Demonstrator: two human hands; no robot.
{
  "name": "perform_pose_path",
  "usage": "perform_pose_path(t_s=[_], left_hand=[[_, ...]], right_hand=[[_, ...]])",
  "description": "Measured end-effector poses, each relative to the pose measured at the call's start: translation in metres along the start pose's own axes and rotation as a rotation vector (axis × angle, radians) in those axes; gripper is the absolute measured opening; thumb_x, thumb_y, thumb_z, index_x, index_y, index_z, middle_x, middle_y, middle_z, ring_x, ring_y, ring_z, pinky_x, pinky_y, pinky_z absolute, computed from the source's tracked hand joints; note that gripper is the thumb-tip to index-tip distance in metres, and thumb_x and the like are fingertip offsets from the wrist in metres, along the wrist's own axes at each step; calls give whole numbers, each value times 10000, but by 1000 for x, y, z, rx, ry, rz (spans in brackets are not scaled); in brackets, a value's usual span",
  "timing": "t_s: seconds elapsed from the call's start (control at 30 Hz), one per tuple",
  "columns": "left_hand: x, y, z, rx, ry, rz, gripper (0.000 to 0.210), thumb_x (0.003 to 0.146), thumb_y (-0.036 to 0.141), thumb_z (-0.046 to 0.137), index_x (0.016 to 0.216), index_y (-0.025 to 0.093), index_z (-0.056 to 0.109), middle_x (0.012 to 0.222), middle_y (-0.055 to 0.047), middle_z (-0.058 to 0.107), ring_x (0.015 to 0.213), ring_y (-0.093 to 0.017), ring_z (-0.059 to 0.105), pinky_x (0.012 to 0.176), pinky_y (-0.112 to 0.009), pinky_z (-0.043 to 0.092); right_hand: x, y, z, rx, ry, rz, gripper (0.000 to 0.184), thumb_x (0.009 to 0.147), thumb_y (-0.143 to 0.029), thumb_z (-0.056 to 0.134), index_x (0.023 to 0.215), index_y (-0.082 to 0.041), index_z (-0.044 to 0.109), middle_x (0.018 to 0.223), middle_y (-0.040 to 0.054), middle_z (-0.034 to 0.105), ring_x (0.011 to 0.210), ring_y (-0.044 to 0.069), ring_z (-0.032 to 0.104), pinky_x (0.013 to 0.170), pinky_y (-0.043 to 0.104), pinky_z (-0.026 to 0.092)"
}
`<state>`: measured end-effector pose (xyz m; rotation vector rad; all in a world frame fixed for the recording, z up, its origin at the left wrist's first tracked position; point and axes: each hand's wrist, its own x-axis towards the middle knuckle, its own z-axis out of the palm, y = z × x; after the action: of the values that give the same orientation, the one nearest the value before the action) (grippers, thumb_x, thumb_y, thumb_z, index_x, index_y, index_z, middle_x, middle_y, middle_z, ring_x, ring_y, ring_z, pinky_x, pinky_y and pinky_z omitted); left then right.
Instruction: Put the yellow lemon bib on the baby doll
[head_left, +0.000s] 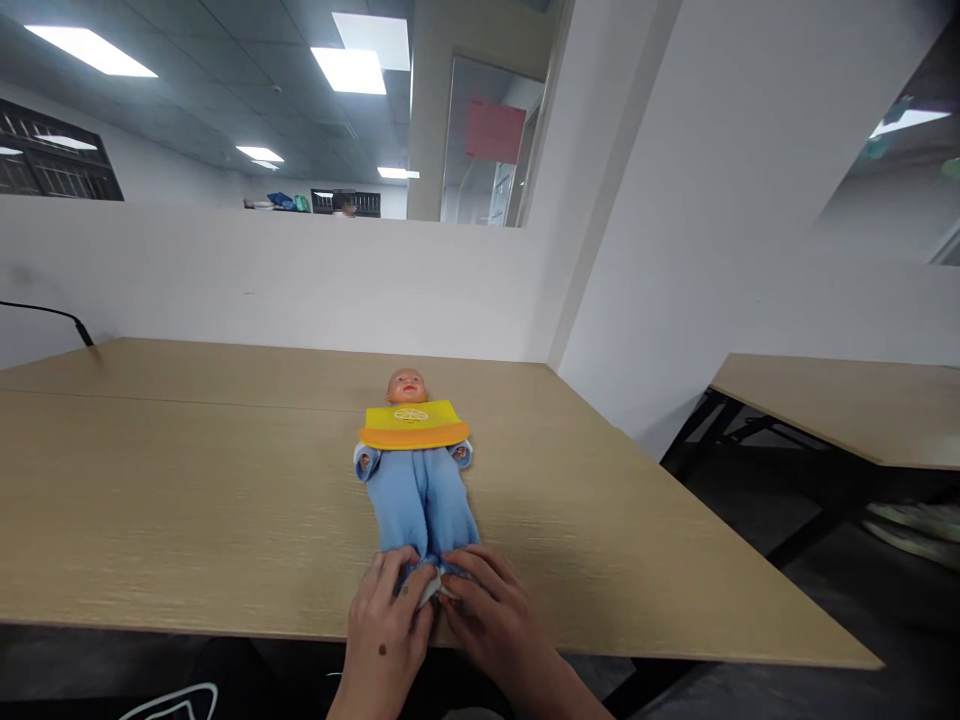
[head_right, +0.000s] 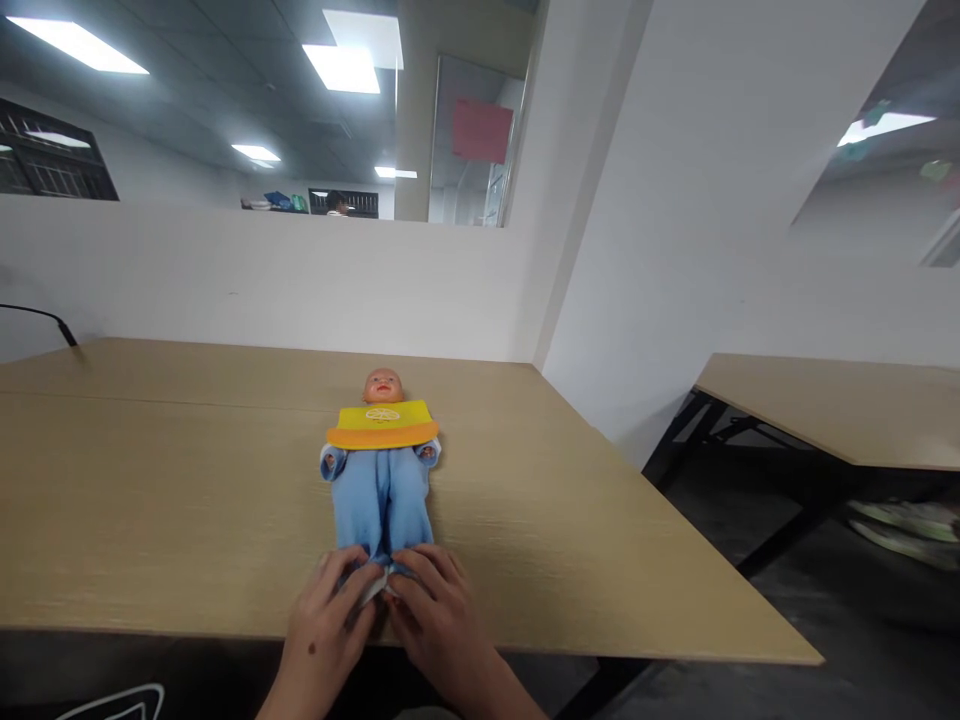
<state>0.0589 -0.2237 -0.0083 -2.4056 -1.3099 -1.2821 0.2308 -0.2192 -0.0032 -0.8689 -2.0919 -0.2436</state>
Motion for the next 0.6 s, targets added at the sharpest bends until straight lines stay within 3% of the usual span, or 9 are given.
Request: perform_pose_path(t_s=[0.23, 0.37, 0.6], left_hand=[[-5, -3, 4, -31, 21, -38, 211, 836, 133, 489, 994, 215, 602, 982, -78, 578, 881, -192, 577, 747, -329, 523], [-5, 0, 1, -28, 25, -48, 227, 835, 119, 484, 1001, 213, 607, 1000, -85, 567, 898, -192, 572, 749, -331, 523], [-2, 9, -4, -54, 115, -4, 221, 827, 59, 479, 919, 200, 623, 1035, -96, 544, 930, -183, 552, 745, -306, 522]], right_hand=[[14, -1, -13, 36, 27, 27, 167, 832, -114, 549, 961, -201, 610, 981, 54, 659, 939, 162, 597, 815, 312, 536], [23, -2, -20, 75, -4, 76, 134, 843, -137, 541, 931, -210, 609, 981, 50, 647, 932, 156, 594, 809, 298, 535], [25, -12, -25, 142, -102, 127, 245, 823, -97, 500, 1028, -195, 590, 1045, 85, 604, 1004, 185, 552, 872, 353, 510]])
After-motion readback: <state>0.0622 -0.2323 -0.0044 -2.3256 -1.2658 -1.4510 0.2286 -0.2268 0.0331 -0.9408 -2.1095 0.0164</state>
